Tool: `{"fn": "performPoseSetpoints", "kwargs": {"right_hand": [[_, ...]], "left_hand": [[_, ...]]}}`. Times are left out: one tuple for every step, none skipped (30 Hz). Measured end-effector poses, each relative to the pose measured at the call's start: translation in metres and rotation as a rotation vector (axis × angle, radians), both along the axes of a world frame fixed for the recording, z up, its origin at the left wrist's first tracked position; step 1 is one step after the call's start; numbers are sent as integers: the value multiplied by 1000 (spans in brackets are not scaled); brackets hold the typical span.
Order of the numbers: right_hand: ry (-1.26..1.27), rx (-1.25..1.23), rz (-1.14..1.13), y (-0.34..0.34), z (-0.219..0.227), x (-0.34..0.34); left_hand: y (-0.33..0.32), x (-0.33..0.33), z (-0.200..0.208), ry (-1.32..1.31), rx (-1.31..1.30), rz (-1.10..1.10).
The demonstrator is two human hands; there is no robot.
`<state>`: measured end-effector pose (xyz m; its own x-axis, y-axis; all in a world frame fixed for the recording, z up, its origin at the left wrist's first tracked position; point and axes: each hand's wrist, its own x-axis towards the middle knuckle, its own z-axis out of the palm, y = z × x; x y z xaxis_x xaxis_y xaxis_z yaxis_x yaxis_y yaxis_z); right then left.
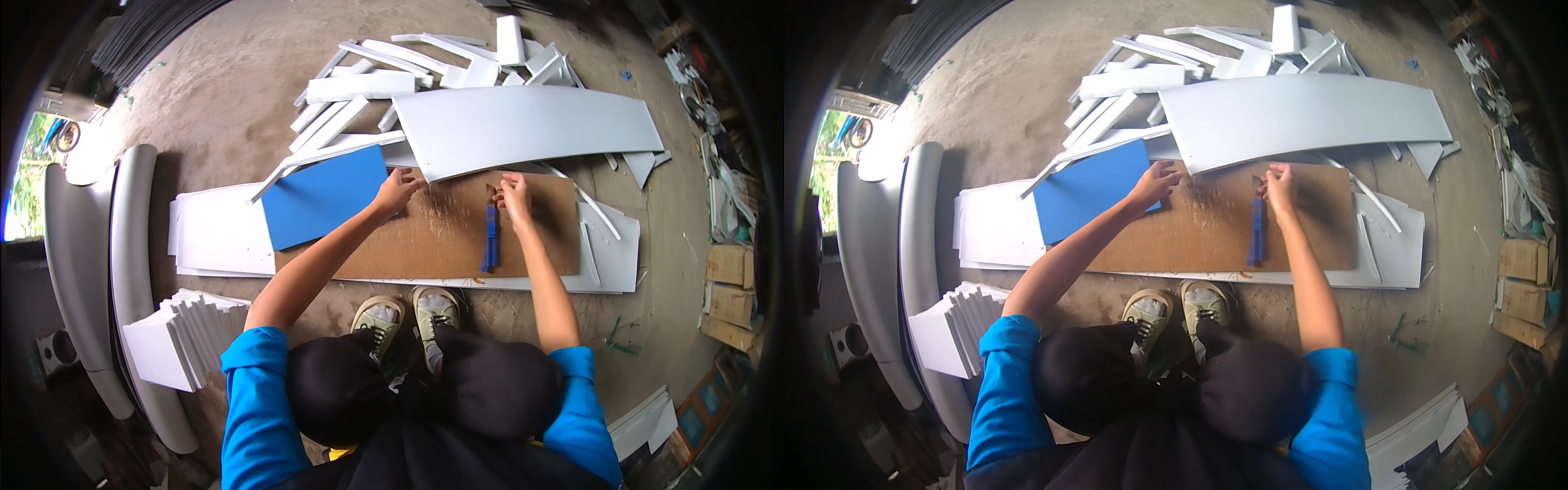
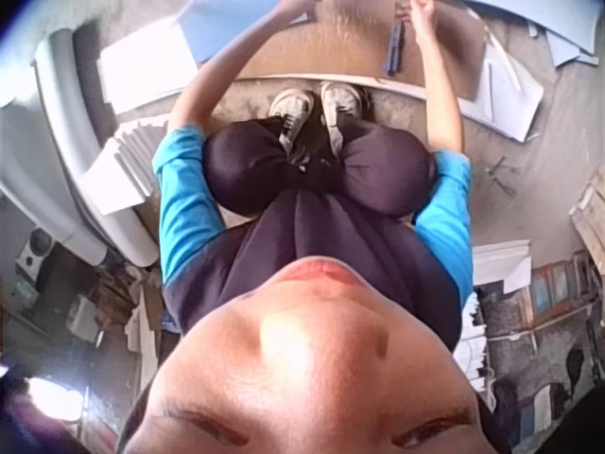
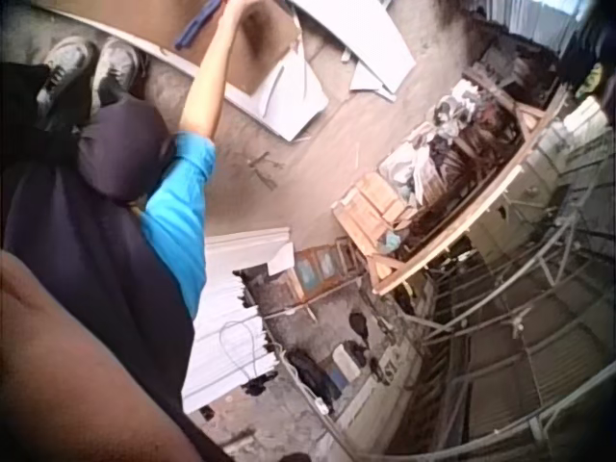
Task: The person sits on the floor and uses a utility knife to cut white and blue rectangular sheets. They repeatedly align the sheets, score the material with the knife, and snap off the cut sections, placing the finished pieces into a pile.
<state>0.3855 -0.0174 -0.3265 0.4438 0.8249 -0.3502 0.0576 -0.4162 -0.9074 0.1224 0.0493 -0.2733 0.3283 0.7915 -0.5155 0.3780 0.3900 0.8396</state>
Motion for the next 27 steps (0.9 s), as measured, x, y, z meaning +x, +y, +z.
{"fn": "performPoseSetpoints", "kwargs": {"right_hand": [[-193,17,30,-1,0,-9],[-479,27,84,-9,0,-20],[-546,-36,175,-17,6,-29],[-706,-29,232,-27,10,-38],[-868,-19,293,-35,14,-46],[-834,-46,302,-39,29,-59],[-803,-78,308,-43,41,-65],[-804,-87,339,-45,41,-65],[-829,-35,333,-48,42,-63],[-852,19,328,-50,41,-62],[-873,74,325,-53,40,-61],[-876,122,262,-54,38,-61],[-821,78,205,-57,38,-54],[-765,35,149,-62,40,-45],[-704,-9,91,-67,48,-40],[-636,31,-24,-71,64,-39],[-648,41,-97,-77,83,-38],[-658,116,-172,-88,79,-18],[-660,160,-242,-98,87,-10],[-612,178,-285,-102,105,-11],[-629,178,-292,-107,118,-9],[-622,190,-284,-111,120,-6],[-614,201,-274,-114,119,-2],[-575,185,-260,-114,114,2],[-592,188,-218,-112,107,3],[-559,207,-188,-110,95,7],[-520,229,-152,-104,80,9]], "left_hand": [[3,9,-7,7,-35,62],[4,18,-15,15,-69,126],[5,26,-21,43,-56,222],[6,36,-26,65,-40,315],[8,45,-30,85,-21,411],[9,50,-35,129,-14,490],[12,52,-36,95,-28,402],[15,50,-35,62,-41,317],[20,50,-36,25,-48,231],[20,49,-36,-10,-1,226],[18,46,-37,-71,-41,207],[16,44,-33,-131,-75,182],[13,40,-25,-191,-108,158],[6,35,-26,-286,-152,162],[-4,27,-20,-341,-214,199],[-13,9,-28,-306,-227,132],[-23,-12,-35,-269,-241,65],[-36,-25,-43,-324,-237,76],[-51,-40,-50,-374,-241,91],[-66,-56,-51,-379,-251,94],[-80,-66,-50,-393,-264,91],[-94,-73,-46,-388,-275,102],[-105,-83,-43,-431,-297,65],[-115,-89,-36,-412,-290,54],[-121,-94,-32,-395,-278,45],[-124,-99,-29,-385,-278,31],[-123,-105,-28,-370,-258,42]]}}
